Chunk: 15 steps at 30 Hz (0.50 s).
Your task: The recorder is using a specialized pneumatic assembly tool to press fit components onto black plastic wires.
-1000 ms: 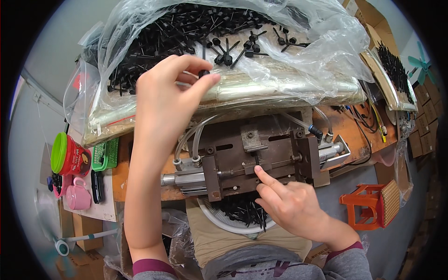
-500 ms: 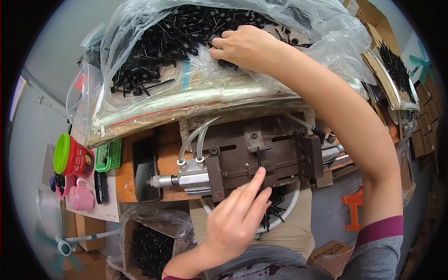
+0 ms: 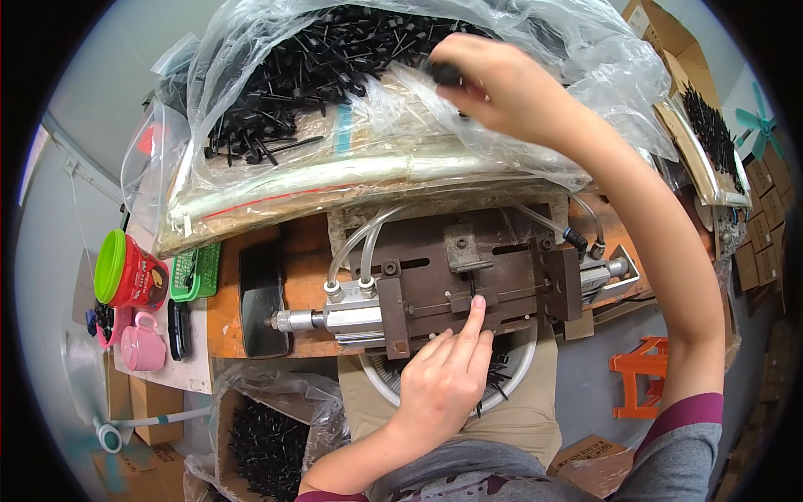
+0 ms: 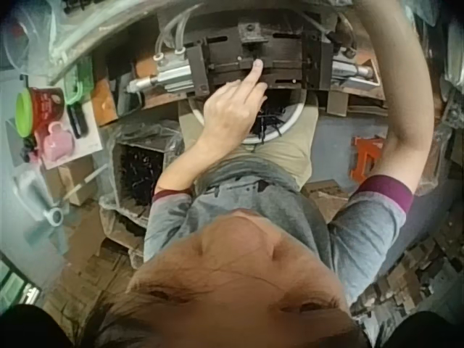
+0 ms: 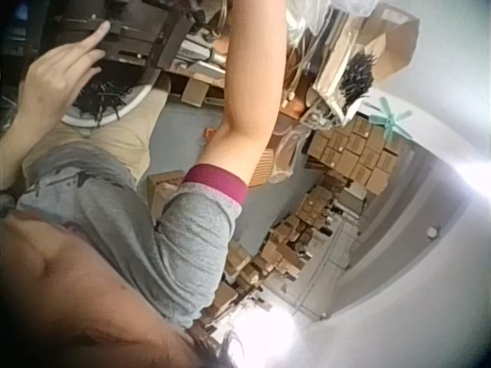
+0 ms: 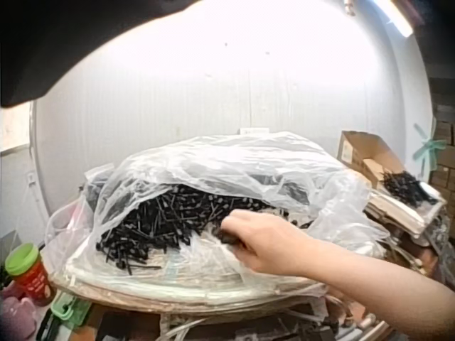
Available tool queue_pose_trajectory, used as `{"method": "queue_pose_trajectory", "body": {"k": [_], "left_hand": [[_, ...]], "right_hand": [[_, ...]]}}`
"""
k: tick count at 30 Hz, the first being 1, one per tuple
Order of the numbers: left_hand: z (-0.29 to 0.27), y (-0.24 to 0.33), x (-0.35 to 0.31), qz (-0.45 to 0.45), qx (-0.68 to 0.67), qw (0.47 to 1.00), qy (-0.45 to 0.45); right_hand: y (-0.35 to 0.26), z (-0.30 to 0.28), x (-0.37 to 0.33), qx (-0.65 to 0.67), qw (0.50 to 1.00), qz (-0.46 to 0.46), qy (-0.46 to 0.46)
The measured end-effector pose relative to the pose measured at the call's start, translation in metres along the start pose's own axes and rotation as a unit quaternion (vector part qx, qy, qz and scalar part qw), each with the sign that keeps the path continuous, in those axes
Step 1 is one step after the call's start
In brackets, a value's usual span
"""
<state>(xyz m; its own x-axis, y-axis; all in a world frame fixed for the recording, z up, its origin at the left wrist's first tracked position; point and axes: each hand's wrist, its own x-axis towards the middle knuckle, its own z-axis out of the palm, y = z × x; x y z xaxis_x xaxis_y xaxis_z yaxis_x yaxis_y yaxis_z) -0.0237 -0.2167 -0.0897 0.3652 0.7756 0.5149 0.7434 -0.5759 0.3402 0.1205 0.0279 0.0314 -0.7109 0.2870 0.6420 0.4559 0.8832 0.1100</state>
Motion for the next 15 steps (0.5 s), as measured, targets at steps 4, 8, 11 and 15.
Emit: {"method": "queue_pose_trajectory", "body": {"k": [4,8,11,15], "left_hand": [[-0.003,0.002,0.0,-0.003,-0.001,0.999,-0.036],[-0.03,0.005,0.013,-0.048,-0.114,0.99,-0.063],[-0.053,-0.004,0.029,-0.035,-0.111,0.987,0.109],[-0.06,-0.009,0.038,-0.048,-0.135,0.972,0.186]], "right_hand": [[0.017,-0.028,-0.007,0.295,0.9,0.319,0.035],[0.001,-0.038,-0.017,0.461,0.782,0.409,0.095],[-0.057,-0.052,-0.029,0.558,0.704,0.435,0.061],[-0.129,-0.062,-0.064,0.647,0.577,0.493,-0.072]]}}
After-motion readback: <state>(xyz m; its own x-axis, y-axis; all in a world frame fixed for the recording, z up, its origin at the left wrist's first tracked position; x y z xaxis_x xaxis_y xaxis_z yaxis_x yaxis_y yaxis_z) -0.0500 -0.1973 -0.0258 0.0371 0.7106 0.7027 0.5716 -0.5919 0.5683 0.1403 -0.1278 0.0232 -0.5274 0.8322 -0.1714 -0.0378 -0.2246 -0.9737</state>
